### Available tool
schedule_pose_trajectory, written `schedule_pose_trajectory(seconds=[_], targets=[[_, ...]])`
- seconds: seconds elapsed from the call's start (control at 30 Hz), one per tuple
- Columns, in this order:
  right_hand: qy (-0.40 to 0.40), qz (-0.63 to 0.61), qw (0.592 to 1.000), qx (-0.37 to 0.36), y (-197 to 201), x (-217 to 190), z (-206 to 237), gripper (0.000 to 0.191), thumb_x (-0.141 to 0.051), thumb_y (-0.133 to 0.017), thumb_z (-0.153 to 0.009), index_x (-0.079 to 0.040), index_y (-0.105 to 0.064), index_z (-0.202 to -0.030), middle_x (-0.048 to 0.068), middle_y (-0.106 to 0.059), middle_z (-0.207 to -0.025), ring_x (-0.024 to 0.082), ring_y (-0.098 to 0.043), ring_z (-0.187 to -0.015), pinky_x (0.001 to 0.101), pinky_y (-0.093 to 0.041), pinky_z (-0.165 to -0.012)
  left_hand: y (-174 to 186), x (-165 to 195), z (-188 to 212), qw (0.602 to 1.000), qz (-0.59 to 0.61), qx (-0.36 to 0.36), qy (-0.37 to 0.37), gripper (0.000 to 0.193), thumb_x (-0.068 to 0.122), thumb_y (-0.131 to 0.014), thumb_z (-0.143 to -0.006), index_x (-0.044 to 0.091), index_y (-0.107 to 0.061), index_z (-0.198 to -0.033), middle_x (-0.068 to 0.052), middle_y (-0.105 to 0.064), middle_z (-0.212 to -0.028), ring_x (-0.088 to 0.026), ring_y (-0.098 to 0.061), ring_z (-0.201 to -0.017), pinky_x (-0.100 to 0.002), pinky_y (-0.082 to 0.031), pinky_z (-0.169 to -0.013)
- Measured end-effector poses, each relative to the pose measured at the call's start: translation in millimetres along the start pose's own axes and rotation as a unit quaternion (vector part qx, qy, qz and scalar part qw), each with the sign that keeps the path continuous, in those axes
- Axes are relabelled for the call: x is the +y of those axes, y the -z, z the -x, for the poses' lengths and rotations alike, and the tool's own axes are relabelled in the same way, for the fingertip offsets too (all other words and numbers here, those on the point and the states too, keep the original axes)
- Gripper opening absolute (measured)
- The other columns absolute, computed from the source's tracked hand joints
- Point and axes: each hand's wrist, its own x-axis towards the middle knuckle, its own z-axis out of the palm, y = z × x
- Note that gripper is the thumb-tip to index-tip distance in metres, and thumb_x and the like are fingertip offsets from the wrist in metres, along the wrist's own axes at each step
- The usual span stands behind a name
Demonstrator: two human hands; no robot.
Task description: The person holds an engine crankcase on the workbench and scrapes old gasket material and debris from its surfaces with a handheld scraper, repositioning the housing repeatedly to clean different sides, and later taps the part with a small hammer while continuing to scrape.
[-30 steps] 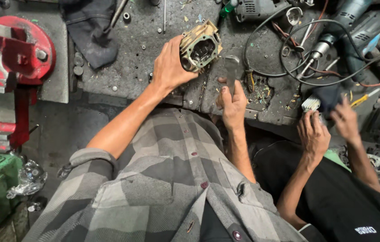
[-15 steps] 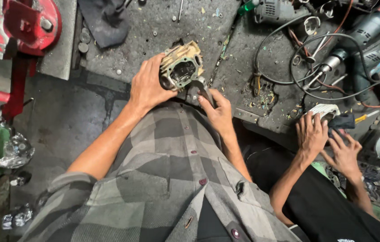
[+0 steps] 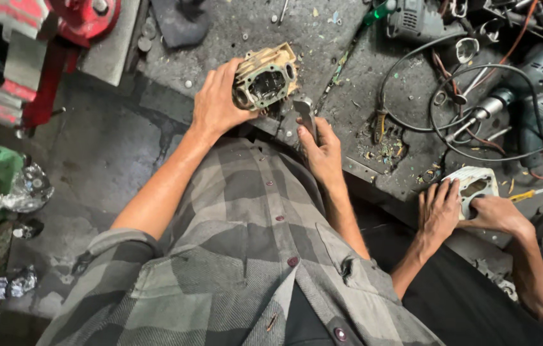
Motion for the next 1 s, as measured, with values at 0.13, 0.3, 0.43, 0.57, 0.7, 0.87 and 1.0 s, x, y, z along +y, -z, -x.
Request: schedule_pose_trajectory(seconds=[0.13, 0.3, 0.43, 0.57, 0.7, 0.87, 1.0], targets=[[0.043, 0.071, 0.996, -0.037, 3, -4, 1, 0.019, -0.016, -0.067, -0.104, -0.003, -0.067, -0.119, -0.007, -0.056, -0.082, 0.003, -0.047, -0.071, 0.0221, -0.039, -0.061, 2, 9, 7, 1.0, -0.008, 0.02, 0.02, 0.106, 0.036, -0.098, -0.059, 0.007, -0.044, -0.146, -0.012, -0.062, -0.136, -0.036, -0.059, -0.119, -0.046, -0.053, -0.093], [0.034, 0.109, 0.992, -0.043, 3, -1, 5, 0.02, -0.018, -0.064, -0.105, -0.004, -0.068, -0.118, -0.005, -0.058, -0.08, 0.003, -0.049, -0.071, 0.0227, -0.041, -0.062, 8, 25, 20, 0.996, -0.01, 0.015, 0.087, 0.103, 0.038, -0.098, -0.064, 0.009, -0.044, -0.147, -0.011, -0.063, -0.13, -0.035, -0.059, -0.119, -0.047, -0.053, -0.092], [0.097, 0.154, 0.982, -0.055, -11, 4, 3, 0.02, -0.016, -0.064, -0.106, -0.002, -0.068, -0.12, -0.004, -0.061, -0.086, 0.004, -0.05, -0.082, 0.0232, -0.045, -0.07, 15, 30, 20, 0.998, -0.004, 0.032, 0.049, 0.105, 0.037, -0.098, -0.069, 0.006, -0.039, -0.151, -0.016, -0.057, -0.139, -0.039, -0.054, -0.126, -0.047, -0.049, -0.101], [0.13, 0.122, 0.982, -0.063, -19, -7, -2, 0.022, -0.016, -0.063, -0.107, -0.001, -0.068, -0.123, -0.004, -0.063, -0.092, 0.004, -0.052, -0.084, 0.0235, -0.044, -0.07, 26, 30, 13, 1.0, -0.016, 0.017, -0.013, 0.115, 0.037, -0.1, -0.064, 0.003, -0.034, -0.152, -0.021, -0.049, -0.147, -0.043, -0.045, -0.135, -0.049, -0.039, -0.112], [0.117, 0.038, 0.992, 0.014, -2, -26, 11, 0.031, -0.028, -0.058, -0.108, -0.001, -0.068, -0.121, -0.004, -0.05, -0.072, 0.005, -0.045, -0.06, 0.0237, -0.036, -0.054, 30, 27, 7, 0.994, 0.099, -0.001, -0.036, 0.127, 0.032, -0.098, -0.067, -0.002, -0.017, -0.159, -0.025, -0.042, -0.154, -0.043, -0.044, -0.142, -0.045, -0.037, -0.119], [0.369, -0.281, 0.879, 0.108, -16, -9, 19, 0.031, -0.038, -0.048, -0.116, -0.009, -0.059, -0.116, -0.003, -0.048, -0.067, 0.003, -0.048, -0.05, 0.0204, -0.04, -0.047, 24, 20, 2, 0.994, 0.106, -0.021, -0.034, 0.124, 0.034, -0.099, -0.07, 0.001, -0.018, -0.159, -0.027, -0.043, -0.153, -0.043, -0.046, -0.14, -0.045, -0.04, -0.116], [0.193, 0.268, 0.943, 0.051, -46, 18, 9, 0.031, -0.03, -0.048, -0.115, -0.001, -0.058, -0.118, -0.001, -0.059, -0.083, 0.008, -0.058, -0.079, 0.025, -0.049, -0.067, 20, 13, -1, 0.997, 0.063, -0.035, -0.025, 0.119, 0.034, -0.096, -0.067, 0.003, -0.024, -0.156, -0.024, -0.049, -0.146, -0.043, -0.05, -0.135, -0.047, -0.042, -0.113]])
